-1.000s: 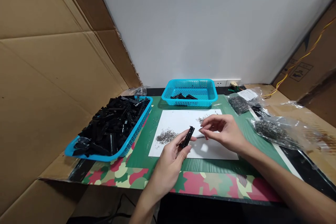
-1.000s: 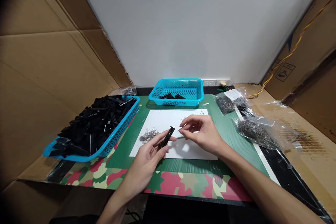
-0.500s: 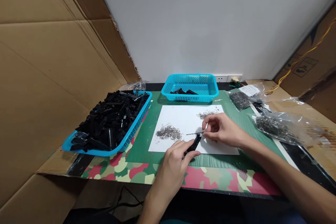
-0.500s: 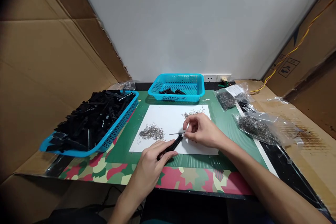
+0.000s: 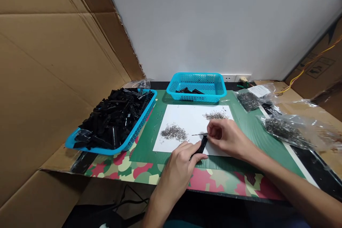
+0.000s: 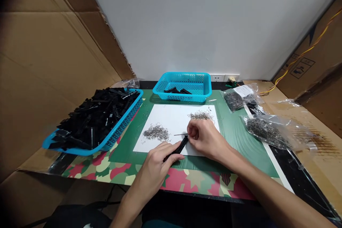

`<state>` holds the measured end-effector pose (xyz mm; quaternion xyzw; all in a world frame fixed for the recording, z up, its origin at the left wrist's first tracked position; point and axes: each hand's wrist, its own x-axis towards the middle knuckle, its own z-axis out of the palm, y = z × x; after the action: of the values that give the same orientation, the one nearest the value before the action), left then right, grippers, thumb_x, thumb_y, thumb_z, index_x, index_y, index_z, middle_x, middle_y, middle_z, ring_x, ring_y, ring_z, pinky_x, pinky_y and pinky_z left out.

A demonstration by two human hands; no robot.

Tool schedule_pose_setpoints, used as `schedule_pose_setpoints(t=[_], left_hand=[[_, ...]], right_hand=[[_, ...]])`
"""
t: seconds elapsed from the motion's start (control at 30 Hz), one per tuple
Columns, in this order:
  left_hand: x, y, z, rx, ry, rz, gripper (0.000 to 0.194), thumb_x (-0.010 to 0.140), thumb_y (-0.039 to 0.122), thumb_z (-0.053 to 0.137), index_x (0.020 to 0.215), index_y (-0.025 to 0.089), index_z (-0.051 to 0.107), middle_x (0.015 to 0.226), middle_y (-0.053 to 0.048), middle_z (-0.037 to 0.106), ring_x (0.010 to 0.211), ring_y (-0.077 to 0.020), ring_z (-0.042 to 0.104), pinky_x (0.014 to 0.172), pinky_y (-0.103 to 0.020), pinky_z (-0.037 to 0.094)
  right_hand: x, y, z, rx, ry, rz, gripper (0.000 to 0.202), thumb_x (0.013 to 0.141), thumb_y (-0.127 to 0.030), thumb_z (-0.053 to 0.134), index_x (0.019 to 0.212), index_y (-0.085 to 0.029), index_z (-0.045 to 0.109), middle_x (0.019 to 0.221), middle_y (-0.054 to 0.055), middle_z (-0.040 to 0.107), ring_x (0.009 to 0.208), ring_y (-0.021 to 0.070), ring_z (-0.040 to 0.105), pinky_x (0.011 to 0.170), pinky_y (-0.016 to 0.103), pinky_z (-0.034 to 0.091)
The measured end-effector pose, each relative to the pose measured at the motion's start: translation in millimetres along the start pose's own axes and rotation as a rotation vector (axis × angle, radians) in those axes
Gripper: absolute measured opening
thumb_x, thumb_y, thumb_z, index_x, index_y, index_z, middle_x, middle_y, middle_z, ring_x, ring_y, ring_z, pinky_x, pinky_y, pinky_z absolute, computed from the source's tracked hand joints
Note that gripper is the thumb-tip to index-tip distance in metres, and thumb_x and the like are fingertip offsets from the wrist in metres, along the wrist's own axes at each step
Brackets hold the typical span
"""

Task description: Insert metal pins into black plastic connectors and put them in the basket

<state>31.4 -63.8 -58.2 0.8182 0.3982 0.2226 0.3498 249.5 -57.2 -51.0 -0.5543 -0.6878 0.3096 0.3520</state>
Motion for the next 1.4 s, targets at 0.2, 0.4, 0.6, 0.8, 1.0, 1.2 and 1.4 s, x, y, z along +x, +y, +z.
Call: schedule_pose_setpoints(t=[0.2, 0.4, 0.6, 0.8, 1.0, 1.2, 1.4], left_hand=[[-0.7, 3.0, -1.1, 0.028, -0.02, -0.007, 0.017, 0.106, 0.027, 0.056, 0.102, 0.023, 0.071, 0.086, -0.002, 0.062, 0.089, -0.0201, 0.059, 0.076, -0.03, 0.042], [-3.1, -0.4, 0.2, 0.068, -0.025, -0.023, 0.015, 0.102, 0.017, 0.057, 0.103, 0.023, 0.071, 0.086, -0.002, 0.064, 0.091, -0.0208, 0.062, 0.075, -0.028, 0.043], [1.5, -10.3, 2.2, 0.065, 0.049, -0.015, 0.019, 0.1, 0.017, 0.057, 0.102, 0.024, 0.075, 0.088, -0.004, 0.07, 0.089, -0.0215, 0.065, 0.074, -0.028, 0.047], [-0.5, -13.1, 5.6, 0.049, 0.098, 0.005, 0.026, 0.102, 0.022, 0.055, 0.117, 0.027, 0.075, 0.103, -0.006, 0.076, 0.094, -0.0236, 0.068, 0.081, -0.032, 0.056], [-2.2, -6.4, 3.3, 0.096, 0.08, 0.002, 0.029, 0.106, 0.033, 0.051, 0.126, 0.026, 0.071, 0.112, -0.009, 0.075, 0.107, -0.0256, 0.069, 0.092, -0.036, 0.058], [-2.2, -1.0, 2.3, 0.136, 0.028, 0.007, 0.03, 0.107, 0.026, 0.047, 0.127, 0.025, 0.068, 0.107, -0.007, 0.072, 0.103, -0.0242, 0.068, 0.089, -0.036, 0.055], [-3.0, -1.7, 4.4, 0.193, 0.06, 0.026, 0.026, 0.107, 0.026, 0.046, 0.12, 0.023, 0.068, 0.101, -0.007, 0.07, 0.097, -0.0247, 0.068, 0.083, -0.036, 0.054]], right_hand=[[-2.6, -4.3, 4.5, -0.092, 0.013, 0.004, 0.014, 0.076, -0.008, 0.062, 0.072, -0.021, 0.06, 0.06, -0.001, 0.062, 0.054, 0.0142, 0.055, 0.053, 0.026, 0.037], [1.2, 2.4, 13.4, -0.056, 0.003, 0.009, 0.015, 0.076, -0.008, 0.061, 0.069, -0.021, 0.057, 0.058, -0.001, 0.06, 0.054, 0.0147, 0.054, 0.052, 0.026, 0.034], [6.3, 4.8, 3.6, 0.094, -0.099, 0.058, 0.009, 0.078, -0.014, 0.07, 0.079, -0.021, 0.065, 0.072, 0.001, 0.072, 0.064, 0.0165, 0.062, 0.057, 0.026, 0.041], [9.4, 14.5, -19.4, -0.166, 0.08, 0.099, 0.013, 0.088, -0.03, 0.071, 0.078, -0.021, 0.073, 0.074, 0.006, 0.073, 0.066, 0.0211, 0.064, 0.059, 0.031, 0.041], [8.7, 18.5, -20.5, -0.27, 0.058, 0.023, 0.009, 0.09, -0.028, 0.071, 0.094, -0.025, 0.078, 0.088, 0.005, 0.074, 0.081, 0.0239, 0.068, 0.068, 0.032, 0.043], [3.1, 17.7, -4.7, -0.3, -0.038, 0.013, 0.012, 0.093, -0.015, 0.06, 0.085, -0.021, 0.067, 0.091, 0.006, 0.072, 0.085, 0.0226, 0.063, 0.07, 0.031, 0.041], [4.4, 15.6, -13.5, -0.087, -0.02, 0.056, 0.013, 0.099, -0.017, 0.05, 0.089, -0.021, 0.057, 0.085, 0.005, 0.067, 0.077, 0.0197, 0.059, 0.068, 0.031, 0.041]])
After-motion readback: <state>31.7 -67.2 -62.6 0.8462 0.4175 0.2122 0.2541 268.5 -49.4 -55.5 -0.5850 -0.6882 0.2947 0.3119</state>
